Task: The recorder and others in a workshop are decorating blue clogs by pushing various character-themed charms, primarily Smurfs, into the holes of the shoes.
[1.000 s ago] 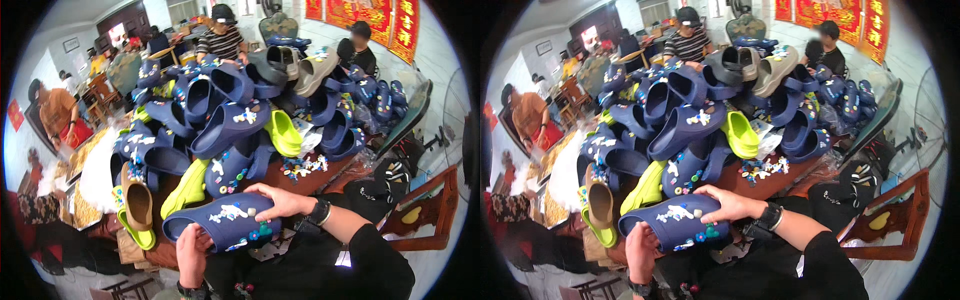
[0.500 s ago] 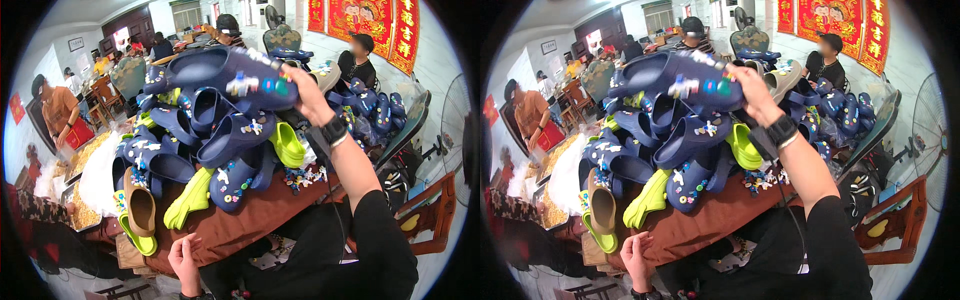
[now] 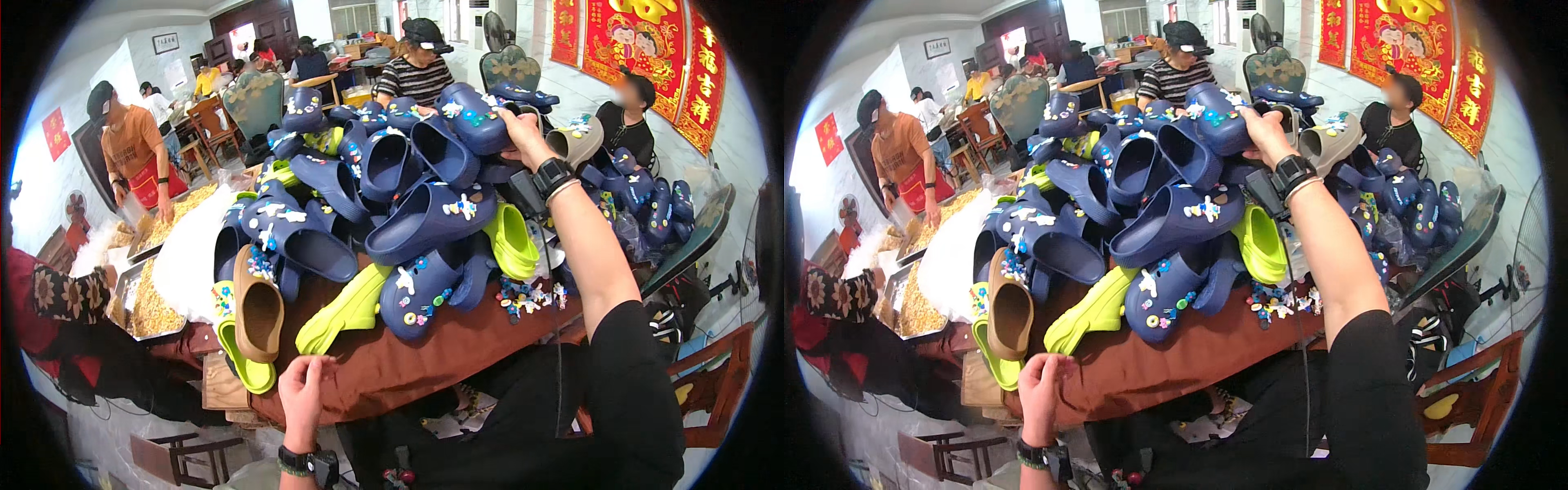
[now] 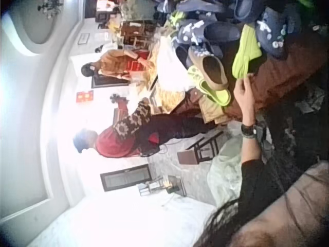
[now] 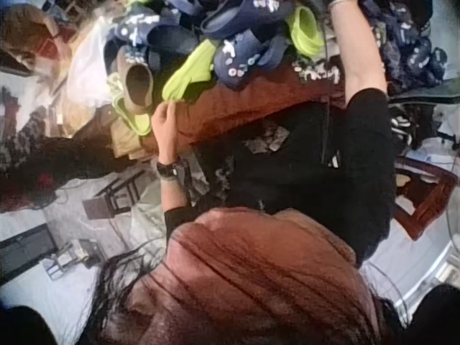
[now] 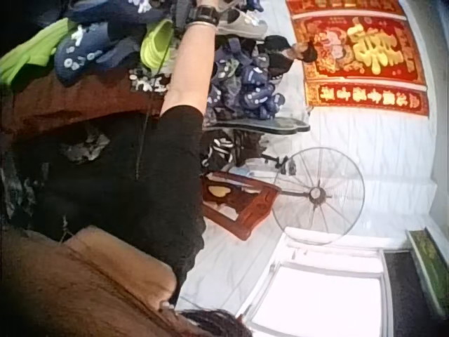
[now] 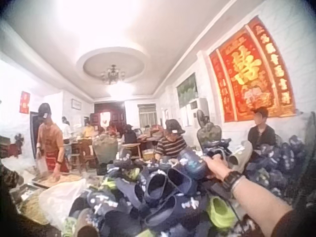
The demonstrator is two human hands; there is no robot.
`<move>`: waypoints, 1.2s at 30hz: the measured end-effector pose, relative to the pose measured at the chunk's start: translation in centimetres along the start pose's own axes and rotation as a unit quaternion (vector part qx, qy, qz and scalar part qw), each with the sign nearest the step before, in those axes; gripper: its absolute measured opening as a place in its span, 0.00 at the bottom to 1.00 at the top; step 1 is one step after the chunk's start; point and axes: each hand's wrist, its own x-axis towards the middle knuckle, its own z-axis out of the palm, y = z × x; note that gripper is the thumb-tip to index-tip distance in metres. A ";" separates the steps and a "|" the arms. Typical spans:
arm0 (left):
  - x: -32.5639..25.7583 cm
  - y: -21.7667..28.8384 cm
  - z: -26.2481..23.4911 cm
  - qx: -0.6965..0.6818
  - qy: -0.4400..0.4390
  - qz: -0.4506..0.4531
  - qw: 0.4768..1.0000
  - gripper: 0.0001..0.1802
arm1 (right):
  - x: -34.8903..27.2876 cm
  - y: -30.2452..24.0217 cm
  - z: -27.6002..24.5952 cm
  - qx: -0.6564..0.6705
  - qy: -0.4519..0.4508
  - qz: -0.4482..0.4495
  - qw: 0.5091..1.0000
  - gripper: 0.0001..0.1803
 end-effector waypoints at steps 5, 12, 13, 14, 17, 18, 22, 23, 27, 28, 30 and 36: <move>3.5 0.8 0.2 -0.037 -0.019 -0.030 0.999 0.12 | -1.3 0.9 -1.2 -0.037 0.010 -0.009 0.999 0.43; 9.8 -1.6 1.2 -0.153 -0.013 -0.095 0.984 0.17 | -16.5 8.3 0.3 -0.110 0.034 -0.383 0.917 0.23; 10.8 -2.2 1.2 -0.150 -0.003 -0.096 0.984 0.17 | -19.4 9.6 1.0 -0.138 0.010 -0.438 0.888 0.22; 12.1 -3.1 1.2 -0.171 0.006 -0.112 0.979 0.21 | -22.2 11.6 1.9 -0.111 -0.054 -0.403 0.907 0.22; 15.9 -4.1 3.5 -0.136 0.029 -0.137 0.981 0.27 | -28.3 15.9 2.6 -0.113 -0.188 -0.325 0.920 0.22; 16.9 -4.5 4.1 -0.073 0.052 -0.145 0.985 0.30 | -29.7 17.3 3.0 -0.110 -0.209 -0.319 0.918 0.21; 19.4 -6.8 4.5 0.238 0.165 0.030 0.957 0.33 | -32.3 22.3 4.6 -0.142 -0.281 -0.362 0.878 0.20; 19.5 -6.6 4.7 0.238 0.168 0.030 0.956 0.33 | -32.5 22.8 4.6 -0.152 -0.291 -0.382 0.864 0.20; 19.4 -5.1 5.4 0.226 0.148 0.035 0.962 0.28 | -33.1 25.7 4.8 -0.177 -0.303 -0.364 0.863 0.18; 19.6 -5.2 4.9 0.215 0.131 0.019 0.968 0.27 | -33.2 26.1 5.2 -0.196 -0.303 -0.360 0.860 0.17; 19.6 -5.6 4.2 0.214 0.119 0.011 0.969 0.26 | -33.5 27.2 5.2 -0.214 -0.301 -0.401 0.838 0.16; 20.7 -7.1 2.3 0.233 0.100 -0.034 0.967 0.31 | -34.0 27.1 6.5 -0.235 -0.276 -0.420 0.832 0.16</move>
